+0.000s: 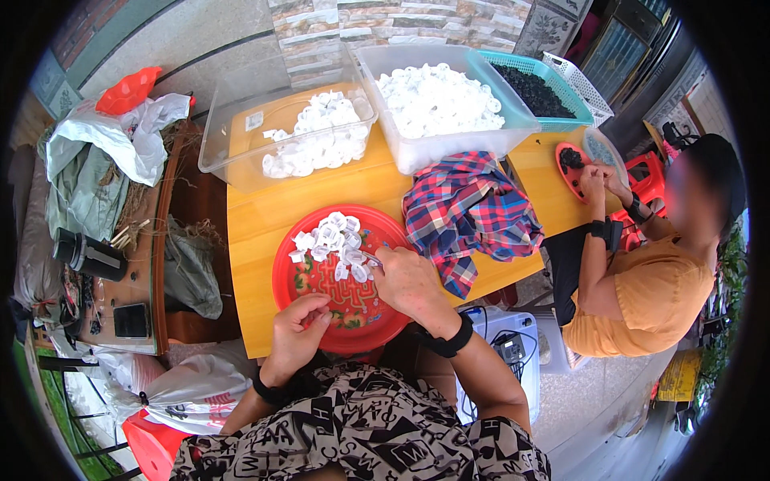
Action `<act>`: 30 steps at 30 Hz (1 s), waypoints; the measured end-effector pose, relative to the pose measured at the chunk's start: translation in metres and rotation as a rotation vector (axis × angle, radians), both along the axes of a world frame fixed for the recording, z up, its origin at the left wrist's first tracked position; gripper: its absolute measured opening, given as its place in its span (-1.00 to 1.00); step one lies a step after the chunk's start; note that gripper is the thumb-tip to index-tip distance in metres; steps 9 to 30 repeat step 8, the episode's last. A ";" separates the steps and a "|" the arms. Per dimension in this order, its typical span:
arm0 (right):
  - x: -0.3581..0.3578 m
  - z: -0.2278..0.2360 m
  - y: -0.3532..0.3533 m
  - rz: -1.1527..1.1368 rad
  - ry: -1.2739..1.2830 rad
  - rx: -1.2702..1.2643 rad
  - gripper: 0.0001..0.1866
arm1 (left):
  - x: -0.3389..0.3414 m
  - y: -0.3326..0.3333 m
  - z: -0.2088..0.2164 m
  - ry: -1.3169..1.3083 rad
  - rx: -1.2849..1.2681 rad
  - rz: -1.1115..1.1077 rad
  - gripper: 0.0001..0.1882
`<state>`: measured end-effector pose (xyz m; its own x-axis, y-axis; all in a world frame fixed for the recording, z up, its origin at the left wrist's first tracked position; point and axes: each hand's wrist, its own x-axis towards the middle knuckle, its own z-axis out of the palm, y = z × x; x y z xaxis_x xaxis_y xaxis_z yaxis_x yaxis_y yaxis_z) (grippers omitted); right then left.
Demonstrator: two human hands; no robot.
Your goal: Assembling small white plastic components by inserting black rings using a small tool.
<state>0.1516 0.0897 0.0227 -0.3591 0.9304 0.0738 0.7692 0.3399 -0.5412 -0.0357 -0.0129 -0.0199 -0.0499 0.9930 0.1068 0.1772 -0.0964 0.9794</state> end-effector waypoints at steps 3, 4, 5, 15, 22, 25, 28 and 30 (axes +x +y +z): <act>-0.003 -0.009 0.003 0.032 -0.078 -0.051 -0.83 | 0.003 0.000 0.003 -0.012 -0.005 -0.014 -0.75; -0.003 -0.009 0.005 0.010 -0.096 -0.076 -0.82 | 0.005 0.000 0.004 -0.012 -0.009 -0.024 -0.74; -0.003 -0.009 0.006 -0.012 -0.114 -0.101 -0.80 | 0.006 0.000 0.004 -0.013 -0.009 -0.023 -0.74; 0.010 -0.014 0.007 -0.092 0.084 -0.251 -0.82 | 0.008 -0.001 0.000 -0.116 -0.032 0.011 -0.72; 0.010 -0.014 0.007 -0.092 0.084 -0.251 -0.82 | 0.008 -0.001 0.000 -0.116 -0.032 0.011 -0.72; 0.010 -0.014 0.007 -0.092 0.084 -0.251 -0.82 | 0.008 -0.001 0.000 -0.116 -0.032 0.011 -0.72; 0.010 -0.014 0.007 -0.092 0.084 -0.251 -0.82 | 0.008 -0.001 0.000 -0.116 -0.032 0.011 -0.72; 0.010 -0.014 0.007 -0.092 0.084 -0.251 -0.82 | 0.008 -0.001 0.000 -0.116 -0.032 0.011 -0.72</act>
